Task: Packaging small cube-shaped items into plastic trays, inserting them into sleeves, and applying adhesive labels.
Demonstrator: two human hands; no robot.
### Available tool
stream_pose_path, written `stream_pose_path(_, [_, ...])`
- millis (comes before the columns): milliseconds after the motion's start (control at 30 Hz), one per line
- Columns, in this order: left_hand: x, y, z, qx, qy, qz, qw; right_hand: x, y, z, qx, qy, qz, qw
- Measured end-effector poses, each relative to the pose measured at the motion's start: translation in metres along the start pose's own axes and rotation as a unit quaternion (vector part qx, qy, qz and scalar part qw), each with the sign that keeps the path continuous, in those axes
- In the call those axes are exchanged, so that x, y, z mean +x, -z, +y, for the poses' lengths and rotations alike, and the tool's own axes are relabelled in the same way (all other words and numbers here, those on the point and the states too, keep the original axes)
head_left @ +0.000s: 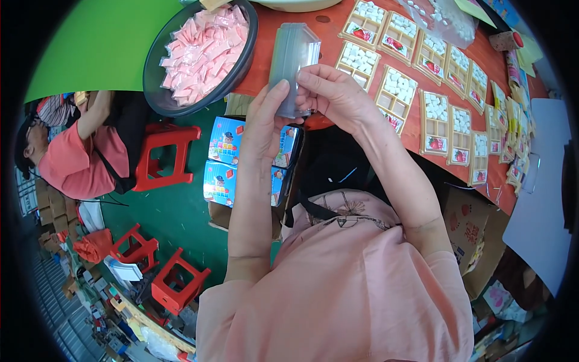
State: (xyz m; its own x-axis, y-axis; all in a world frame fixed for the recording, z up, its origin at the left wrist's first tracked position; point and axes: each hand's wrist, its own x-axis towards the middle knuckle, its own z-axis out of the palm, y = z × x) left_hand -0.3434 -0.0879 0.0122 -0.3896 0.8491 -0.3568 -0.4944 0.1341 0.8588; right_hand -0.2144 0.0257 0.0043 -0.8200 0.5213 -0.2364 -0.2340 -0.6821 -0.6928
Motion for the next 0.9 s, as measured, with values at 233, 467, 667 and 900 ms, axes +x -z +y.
stream_pose_path(233, [-0.004,-0.003,-0.002,-0.062,0.011,-0.072,0.995,-0.010,0.001,-0.006,-0.023,-0.015,-0.004,1.000])
stream_pose_path(467, [-0.009,-0.014,-0.005,-0.091,0.012,-0.079,0.993,-0.024,-0.015,-0.013,-0.115,0.027,0.044,0.992])
stream_pose_path(667, [-0.011,-0.019,-0.002,-0.065,-0.001,-0.076,0.995,-0.024,-0.005,-0.015,-0.083,0.010,0.036,0.996])
stream_pose_path(900, [-0.008,-0.022,-0.010,-0.072,-0.009,-0.103,0.992,-0.034,-0.009,-0.020,-0.093,0.025,0.061,0.993])
